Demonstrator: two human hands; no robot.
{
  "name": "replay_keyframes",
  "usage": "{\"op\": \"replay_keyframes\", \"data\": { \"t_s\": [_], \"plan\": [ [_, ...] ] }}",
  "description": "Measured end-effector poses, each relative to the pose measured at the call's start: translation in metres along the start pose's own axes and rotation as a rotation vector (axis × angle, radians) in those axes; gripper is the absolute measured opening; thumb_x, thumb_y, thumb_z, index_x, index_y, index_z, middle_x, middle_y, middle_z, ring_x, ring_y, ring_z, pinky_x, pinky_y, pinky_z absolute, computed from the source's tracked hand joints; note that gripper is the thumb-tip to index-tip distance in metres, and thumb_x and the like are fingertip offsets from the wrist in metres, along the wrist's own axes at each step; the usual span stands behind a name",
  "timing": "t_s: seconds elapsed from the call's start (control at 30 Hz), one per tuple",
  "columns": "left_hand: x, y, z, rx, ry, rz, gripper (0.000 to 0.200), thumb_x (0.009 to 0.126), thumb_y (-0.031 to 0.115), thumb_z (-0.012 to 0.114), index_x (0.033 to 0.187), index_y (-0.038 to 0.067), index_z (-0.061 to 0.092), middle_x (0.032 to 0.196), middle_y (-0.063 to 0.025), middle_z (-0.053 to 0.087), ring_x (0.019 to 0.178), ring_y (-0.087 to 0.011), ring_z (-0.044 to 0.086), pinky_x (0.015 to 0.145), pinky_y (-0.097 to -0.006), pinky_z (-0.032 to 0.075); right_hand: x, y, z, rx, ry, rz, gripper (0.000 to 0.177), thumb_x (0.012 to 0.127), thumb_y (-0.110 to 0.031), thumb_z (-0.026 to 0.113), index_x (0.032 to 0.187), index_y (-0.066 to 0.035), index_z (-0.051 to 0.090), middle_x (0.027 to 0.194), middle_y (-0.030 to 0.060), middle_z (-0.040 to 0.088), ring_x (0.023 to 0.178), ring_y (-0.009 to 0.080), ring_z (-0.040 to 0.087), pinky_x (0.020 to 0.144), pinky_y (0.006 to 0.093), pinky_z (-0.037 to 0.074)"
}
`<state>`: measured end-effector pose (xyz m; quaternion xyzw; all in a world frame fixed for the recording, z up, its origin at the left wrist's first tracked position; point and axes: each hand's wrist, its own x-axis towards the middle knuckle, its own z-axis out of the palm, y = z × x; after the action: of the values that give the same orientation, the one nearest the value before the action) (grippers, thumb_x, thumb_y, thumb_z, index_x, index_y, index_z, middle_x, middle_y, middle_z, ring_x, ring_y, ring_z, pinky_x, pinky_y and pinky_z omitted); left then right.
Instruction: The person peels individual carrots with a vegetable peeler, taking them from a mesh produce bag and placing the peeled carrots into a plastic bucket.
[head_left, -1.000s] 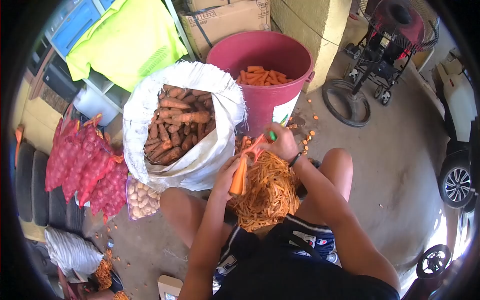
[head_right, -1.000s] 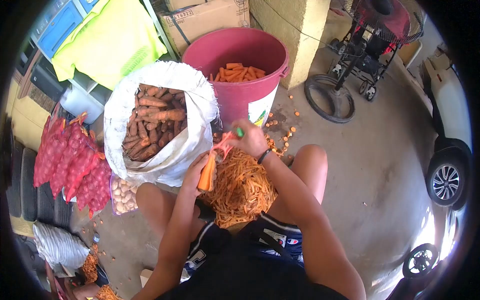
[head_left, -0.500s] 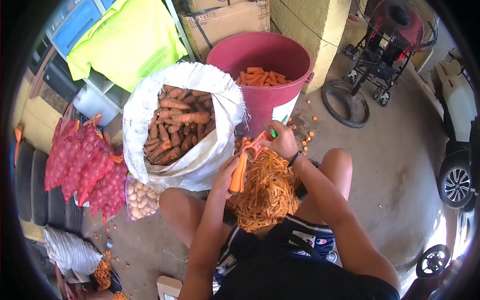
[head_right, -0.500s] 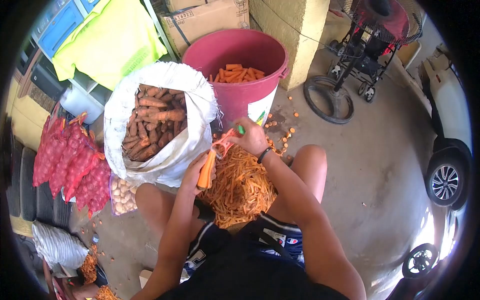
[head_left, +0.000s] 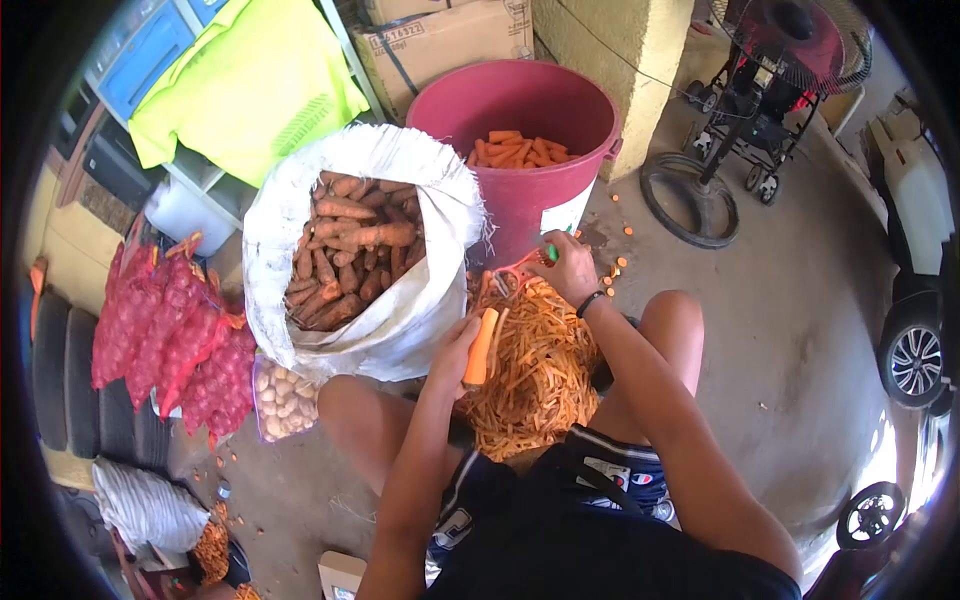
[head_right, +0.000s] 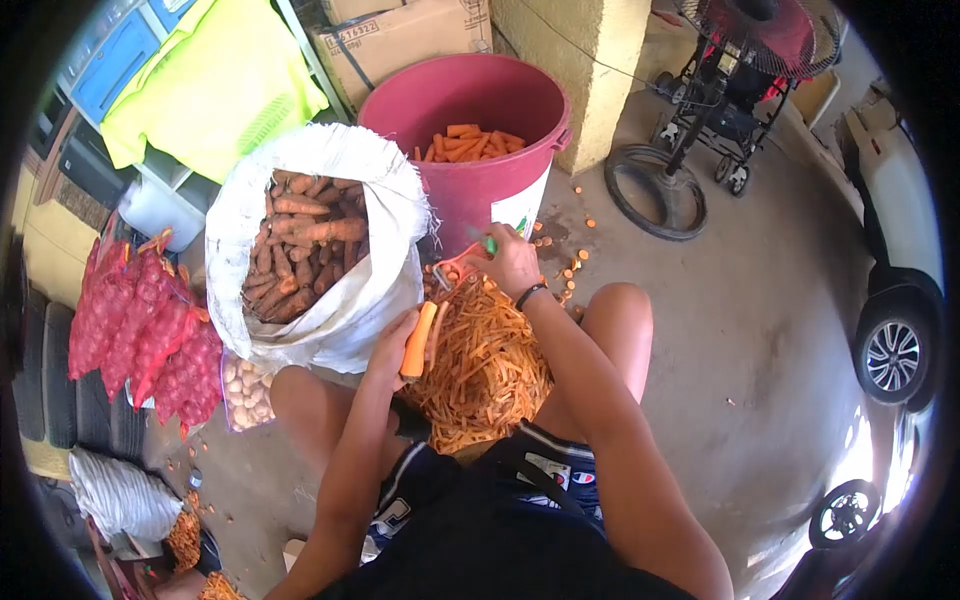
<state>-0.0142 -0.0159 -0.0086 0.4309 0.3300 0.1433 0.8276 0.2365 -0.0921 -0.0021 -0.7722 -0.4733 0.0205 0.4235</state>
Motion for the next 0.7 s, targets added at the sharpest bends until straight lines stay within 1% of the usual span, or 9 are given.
{"op": "replay_keyframes", "data": {
  "t_s": [0.07, 0.13, 0.23, 0.27, 0.37, 0.4, 0.43, 0.6, 0.7],
  "plan": [
    [0.005, 0.004, 0.000, 0.118, 0.009, 0.046, 0.041, 0.106, 0.031, 0.051, 0.136, 0.004, 0.055, 0.090, -0.0056, 0.064, 0.072, -0.0129, 0.062, 0.060, -0.0284, 0.054, 0.006, 0.013, 0.001, -0.050, -0.116, 0.167, 0.048, 0.074, -0.038, 0.086, 0.103, -0.005, 0.066, 0.088, 0.0146, 0.068, 0.078, 0.0329, 0.068, 0.071, 0.0433, 0.055],
    [0.015, 0.009, -0.001, 0.279, 0.056, 0.137, 0.042, 0.106, 0.032, 0.051, 0.138, 0.004, 0.054, 0.092, -0.0065, 0.064, 0.072, -0.0145, 0.063, 0.063, -0.0287, 0.055, -0.007, 0.023, 0.018, -0.038, -0.165, 0.089, 0.047, 0.077, -0.040, 0.083, 0.107, -0.007, 0.067, 0.089, 0.0152, 0.069, 0.081, 0.0341, 0.069, 0.071, 0.0438, 0.055],
    [-0.002, 0.060, 0.003, -0.120, -0.046, 0.324, 0.045, 0.104, 0.031, 0.056, 0.140, 0.004, 0.053, 0.107, -0.0090, 0.067, 0.091, -0.0146, 0.063, 0.085, -0.0344, 0.055, -0.023, 0.010, 0.021, -0.110, -0.300, 0.086, 0.041, 0.085, -0.035, 0.075, 0.118, -0.012, 0.066, 0.097, 0.0179, 0.071, 0.087, 0.0371, 0.070, 0.076, 0.0465, 0.056],
    [-0.007, 0.075, 0.001, -0.166, -0.138, 0.396, 0.050, 0.103, 0.032, 0.056, 0.143, 0.002, 0.049, 0.111, -0.0118, 0.067, 0.088, -0.0159, 0.066, 0.081, -0.0339, 0.056, -0.033, 0.017, 0.031, -0.124, -0.317, 0.091, 0.039, 0.087, -0.034, 0.073, 0.119, -0.012, 0.066, 0.098, 0.0182, 0.071, 0.088, 0.0378, 0.070, 0.077, 0.0472, 0.056],
    [0.014, 0.039, -0.029, 0.049, -0.230, 0.132, 0.048, 0.102, 0.030, 0.059, 0.140, 0.001, 0.052, 0.109, -0.0116, 0.068, 0.081, -0.0168, 0.067, 0.074, -0.0315, 0.057, -0.033, 0.021, 0.040, -0.131, -0.310, 0.049, 0.034, 0.090, -0.030, 0.069, 0.118, -0.011, 0.065, 0.101, 0.0191, 0.071, 0.090, 0.0395, 0.069, 0.079, 0.0488, 0.056],
    [0.005, 0.034, -0.011, 0.124, -0.120, 0.177, 0.042, 0.103, 0.026, 0.057, 0.135, 0.000, 0.054, 0.109, -0.0109, 0.067, 0.074, -0.0165, 0.068, 0.067, -0.0286, 0.058, -0.037, 0.020, 0.042, -0.121, -0.308, 0.047, 0.032, 0.091, -0.029, 0.068, 0.117, -0.010, 0.065, 0.101, 0.0194, 0.071, 0.091, 0.0399, 0.069, 0.079, 0.0492, 0.055],
    [0.007, 0.027, -0.008, 0.117, -0.151, 0.196, 0.038, 0.103, 0.023, 0.058, 0.133, -0.001, 0.056, 0.105, -0.0094, 0.068, 0.075, -0.0153, 0.067, 0.064, -0.0269, 0.057, -0.038, 0.009, 0.038, -0.079, -0.305, 0.052, 0.031, 0.091, -0.027, 0.067, 0.116, -0.010, 0.065, 0.101, 0.0199, 0.071, 0.091, 0.0403, 0.069, 0.079, 0.0494, 0.055],
    [0.019, 0.007, 0.008, -0.017, -0.125, 0.235, 0.038, 0.104, 0.024, 0.056, 0.132, -0.001, 0.057, 0.102, -0.0075, 0.068, 0.074, -0.0153, 0.067, 0.061, -0.0269, 0.055, -0.038, -0.029, 0.014, 0.004, -0.340, 0.118, 0.026, 0.089, -0.022, 0.068, 0.108, -0.004, 0.066, 0.093, 0.0206, 0.070, 0.086, 0.0382, 0.068, 0.077, 0.0464, 0.054],
    [0.009, 0.009, 0.013, -0.007, -0.064, 0.188, 0.038, 0.104, 0.025, 0.057, 0.132, -0.001, 0.057, 0.102, -0.0074, 0.068, 0.076, -0.0150, 0.067, 0.062, -0.0263, 0.055, -0.040, -0.044, 0.006, 0.057, -0.381, 0.104, 0.026, 0.090, -0.023, 0.066, 0.108, -0.004, 0.066, 0.091, 0.0212, 0.070, 0.084, 0.0385, 0.069, 0.077, 0.0467, 0.055]
  ]
}}
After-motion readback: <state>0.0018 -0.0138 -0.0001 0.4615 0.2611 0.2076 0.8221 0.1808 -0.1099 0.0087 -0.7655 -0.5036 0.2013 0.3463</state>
